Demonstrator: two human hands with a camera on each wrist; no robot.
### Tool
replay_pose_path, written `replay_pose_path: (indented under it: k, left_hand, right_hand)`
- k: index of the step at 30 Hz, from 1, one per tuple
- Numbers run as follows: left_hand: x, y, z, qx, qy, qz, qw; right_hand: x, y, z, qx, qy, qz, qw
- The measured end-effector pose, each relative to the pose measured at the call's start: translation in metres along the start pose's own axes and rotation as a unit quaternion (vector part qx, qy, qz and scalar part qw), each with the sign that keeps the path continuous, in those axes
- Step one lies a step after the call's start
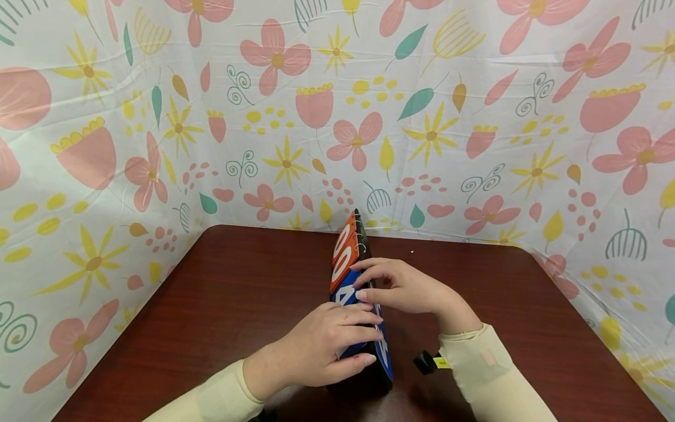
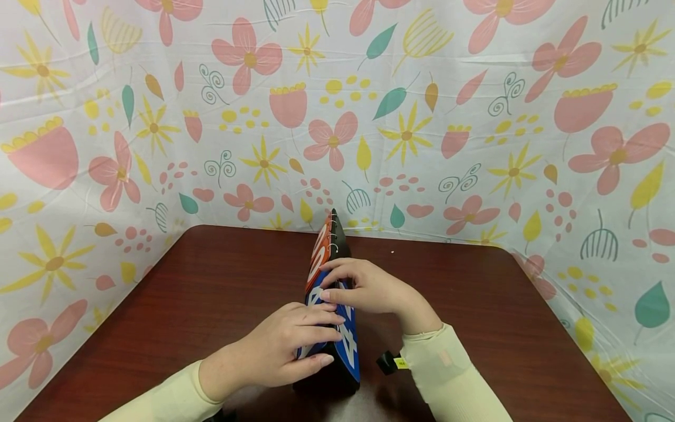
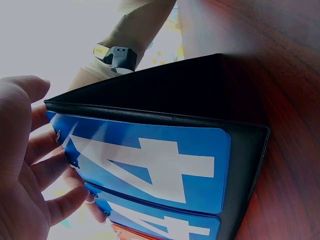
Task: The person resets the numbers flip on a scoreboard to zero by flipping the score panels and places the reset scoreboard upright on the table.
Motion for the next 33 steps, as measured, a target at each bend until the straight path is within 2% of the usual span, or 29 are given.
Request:
replay_pose_path:
  k: [18, 33]
  left_hand:
    - [-0.0005, -0.0014, 0.0004, 0.003, 0.005, -0.007, 1.0]
    - [0.0006, -0.0015, 0.0013, 0.0, 0.005, -0.003, 1.0]
  right_hand:
    - [0.0019, 0.0011, -0.0008, -0.003, -0.012, -0.007, 1.0]
    - [0.0019, -0.0002, -0.0012, 0.001, -0.004, -0.02, 1.0]
Point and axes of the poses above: each hand's wrist, its own x-axis towards the middle knuckle, its own y-axis out of the palm, z = x × y, the point moved 7 cm from there along x, towards the middle knuckle, and after that the axes turned 5 degrees about -x, right-handed, at the moved point
